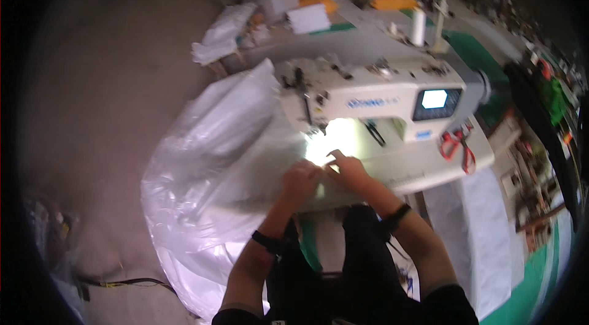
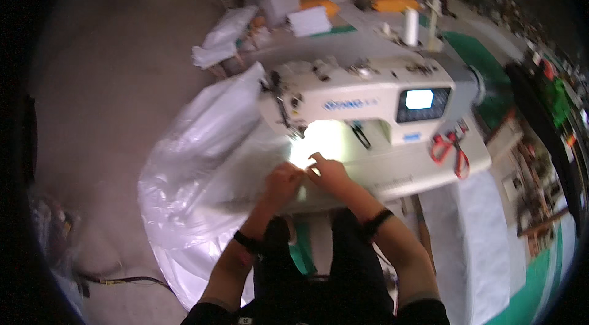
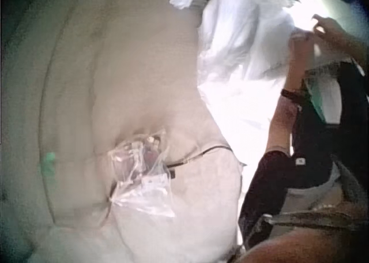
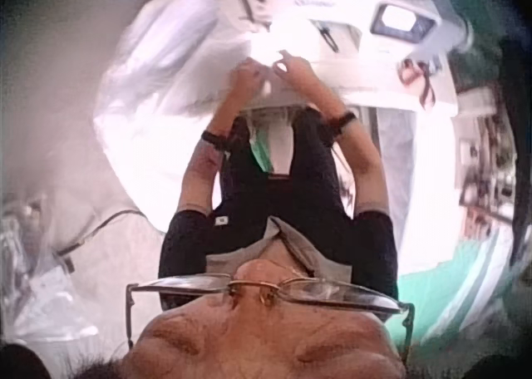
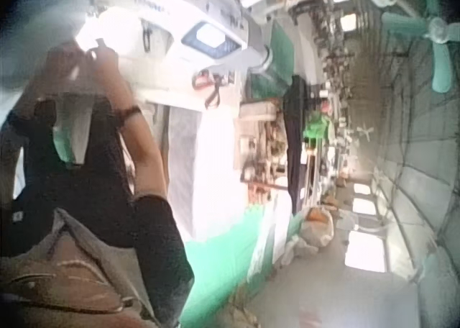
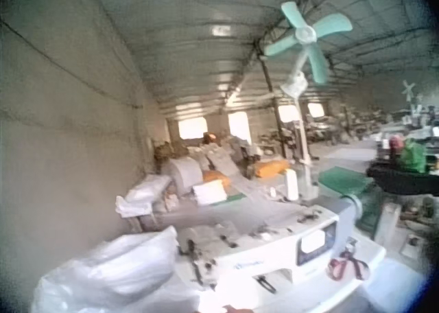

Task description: Sewing together large white plastic/vinyl sheets using an industrial sewing machine.

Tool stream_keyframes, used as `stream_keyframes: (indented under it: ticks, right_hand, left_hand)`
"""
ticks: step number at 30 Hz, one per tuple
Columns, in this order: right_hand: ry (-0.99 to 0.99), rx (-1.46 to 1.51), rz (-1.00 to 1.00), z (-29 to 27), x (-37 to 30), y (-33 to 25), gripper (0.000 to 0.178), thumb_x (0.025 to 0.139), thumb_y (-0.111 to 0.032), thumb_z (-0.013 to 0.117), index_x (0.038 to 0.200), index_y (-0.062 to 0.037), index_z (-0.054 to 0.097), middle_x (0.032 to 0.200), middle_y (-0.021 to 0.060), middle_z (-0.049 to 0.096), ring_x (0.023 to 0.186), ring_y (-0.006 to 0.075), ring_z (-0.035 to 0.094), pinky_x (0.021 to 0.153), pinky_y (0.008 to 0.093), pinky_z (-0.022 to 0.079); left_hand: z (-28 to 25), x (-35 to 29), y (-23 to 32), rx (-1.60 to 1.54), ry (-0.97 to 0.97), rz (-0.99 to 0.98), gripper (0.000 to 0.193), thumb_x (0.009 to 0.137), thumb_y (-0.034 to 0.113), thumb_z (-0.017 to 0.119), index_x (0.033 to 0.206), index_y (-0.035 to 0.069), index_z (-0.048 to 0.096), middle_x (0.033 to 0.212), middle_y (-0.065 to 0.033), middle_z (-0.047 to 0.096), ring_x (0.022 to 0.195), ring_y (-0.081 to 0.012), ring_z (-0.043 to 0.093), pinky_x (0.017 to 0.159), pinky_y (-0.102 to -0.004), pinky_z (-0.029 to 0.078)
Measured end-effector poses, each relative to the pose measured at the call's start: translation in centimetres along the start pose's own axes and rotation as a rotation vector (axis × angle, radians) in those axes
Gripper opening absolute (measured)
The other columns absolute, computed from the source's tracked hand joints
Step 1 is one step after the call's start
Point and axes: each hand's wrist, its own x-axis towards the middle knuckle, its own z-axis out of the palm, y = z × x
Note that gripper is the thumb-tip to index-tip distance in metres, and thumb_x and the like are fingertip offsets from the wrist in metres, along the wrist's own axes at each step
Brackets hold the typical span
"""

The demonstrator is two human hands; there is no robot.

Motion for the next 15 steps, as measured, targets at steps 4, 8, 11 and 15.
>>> stream_keyframes:
  ticks: [4,8,11,15]
  right_hand:
    - [0.068,-0.015,-0.045,-0.7,-0.7,-1.3,0.038,0.08,-0.025,0.062,0.114,-0.0103,0.051,0.104,0.0112,0.064,0.084,0.0328,0.063,0.074,0.0406,0.05]
    - [0.029,-0.162,-0.092,-0.6,-0.3,-2.2,0.017,0.08,-0.021,0.061,0.094,-0.0135,0.066,0.094,0.0065,0.063,0.08,0.0263,0.064,0.071,0.0363,0.052]
    - [0.111,-0.199,-0.114,-0.1,-0.2,-2.4,0.011,0.079,-0.022,0.062,0.083,-0.0135,0.068,0.089,0.0039,0.064,0.073,0.0235,0.064,0.065,0.034,0.052]
    - [0.16,-0.222,-0.154,0.3,-0.4,-2.5,0.009,0.077,-0.021,0.064,0.081,-0.0138,0.068,0.085,0.003,0.064,0.069,0.0224,0.064,0.061,0.0332,0.052]
  left_hand:
    - [-0.9,-0.2,0.4,-0.016,0.069,0.045,0.019,0.084,0.024,0.053,0.083,0.009,0.065,0.087,-0.0097,0.062,0.083,-0.0298,0.06,0.072,-0.0407,0.048]
    - [-1.4,-0.3,0.5,-0.003,0.049,0.019,0.016,0.083,0.022,0.055,0.086,0.011,0.066,0.088,-0.0073,0.063,0.084,-0.0266,0.061,0.072,-0.0378,0.049]
    - [-1.2,-0.4,0.4,-0.014,0.049,0.012,0.015,0.083,0.023,0.058,0.087,0.013,0.068,0.088,-0.0055,0.063,0.085,-0.0244,0.062,0.073,-0.0355,0.05]
    - [-0.9,-0.5,0.1,0.011,0.068,0.039,0.014,0.083,0.022,0.057,0.086,0.012,0.068,0.087,-0.0059,0.062,0.084,-0.0245,0.061,0.073,-0.036,0.049]
